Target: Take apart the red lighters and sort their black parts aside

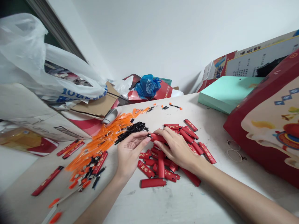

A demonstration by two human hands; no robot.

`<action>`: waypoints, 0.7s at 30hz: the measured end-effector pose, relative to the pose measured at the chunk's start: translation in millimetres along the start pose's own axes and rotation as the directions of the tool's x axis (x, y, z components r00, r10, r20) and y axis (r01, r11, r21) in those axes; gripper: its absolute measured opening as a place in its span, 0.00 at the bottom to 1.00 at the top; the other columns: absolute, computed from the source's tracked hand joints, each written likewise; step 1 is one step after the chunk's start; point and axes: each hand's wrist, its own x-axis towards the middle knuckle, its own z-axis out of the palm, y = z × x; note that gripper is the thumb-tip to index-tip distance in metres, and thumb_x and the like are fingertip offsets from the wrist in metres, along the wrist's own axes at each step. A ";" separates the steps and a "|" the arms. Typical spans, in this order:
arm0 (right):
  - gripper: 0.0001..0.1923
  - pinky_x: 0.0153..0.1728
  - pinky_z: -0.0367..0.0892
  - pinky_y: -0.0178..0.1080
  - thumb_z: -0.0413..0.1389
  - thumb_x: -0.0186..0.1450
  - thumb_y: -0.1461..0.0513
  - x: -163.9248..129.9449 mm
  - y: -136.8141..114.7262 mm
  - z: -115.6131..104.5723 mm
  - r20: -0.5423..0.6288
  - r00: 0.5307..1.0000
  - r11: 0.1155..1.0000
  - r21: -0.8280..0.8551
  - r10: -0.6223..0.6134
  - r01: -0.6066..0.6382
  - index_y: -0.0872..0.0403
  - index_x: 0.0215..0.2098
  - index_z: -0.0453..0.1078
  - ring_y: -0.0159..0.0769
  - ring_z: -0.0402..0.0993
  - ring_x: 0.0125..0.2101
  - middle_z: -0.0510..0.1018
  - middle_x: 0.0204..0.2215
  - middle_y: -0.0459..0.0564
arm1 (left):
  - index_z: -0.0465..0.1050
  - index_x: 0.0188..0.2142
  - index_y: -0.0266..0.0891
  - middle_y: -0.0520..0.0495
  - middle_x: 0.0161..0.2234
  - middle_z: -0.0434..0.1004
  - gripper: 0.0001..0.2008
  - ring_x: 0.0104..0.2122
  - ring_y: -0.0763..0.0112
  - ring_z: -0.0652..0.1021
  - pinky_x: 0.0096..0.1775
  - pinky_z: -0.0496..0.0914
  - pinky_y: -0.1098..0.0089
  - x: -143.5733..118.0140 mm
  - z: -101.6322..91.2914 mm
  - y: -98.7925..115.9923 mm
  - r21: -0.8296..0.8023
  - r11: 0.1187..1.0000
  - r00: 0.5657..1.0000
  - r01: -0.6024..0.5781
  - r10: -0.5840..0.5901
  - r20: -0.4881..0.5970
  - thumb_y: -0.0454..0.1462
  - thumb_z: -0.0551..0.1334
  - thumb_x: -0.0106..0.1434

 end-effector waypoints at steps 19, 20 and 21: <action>0.17 0.43 0.73 0.45 0.43 0.78 0.58 2.5 -2.5 -1.9 -0.018 0.999 0.998 0.049 -0.038 0.039 0.54 0.58 0.68 0.42 0.77 0.42 0.79 0.43 0.56 | 0.80 0.42 0.40 0.47 0.42 0.85 0.08 0.42 0.69 0.83 0.48 0.77 0.72 0.5 -1.6 -2.6 0.035 0.999 0.999 -0.018 0.016 0.032 0.34 0.70 0.61; 0.17 0.44 0.73 0.45 0.43 0.78 0.58 2.5 -2.5 -1.9 -0.019 0.999 0.998 0.049 -0.042 0.043 0.54 0.58 0.68 0.42 0.78 0.43 0.79 0.43 0.56 | 0.80 0.42 0.40 0.46 0.42 0.85 0.08 0.42 0.69 0.83 0.48 0.77 0.71 0.4 -1.7 -2.6 0.038 0.999 0.999 -0.016 0.014 0.033 0.34 0.70 0.61; 0.17 0.44 0.73 0.45 0.43 0.78 0.58 2.5 -2.4 -1.7 -0.020 0.999 0.998 0.050 -0.046 0.047 0.54 0.58 0.68 0.42 0.78 0.43 0.80 0.43 0.56 | 0.81 0.42 0.40 0.46 0.42 0.85 0.08 0.42 0.68 0.83 0.48 0.77 0.71 0.3 -1.7 -2.7 0.041 0.999 0.999 -0.014 0.013 0.033 0.34 0.70 0.61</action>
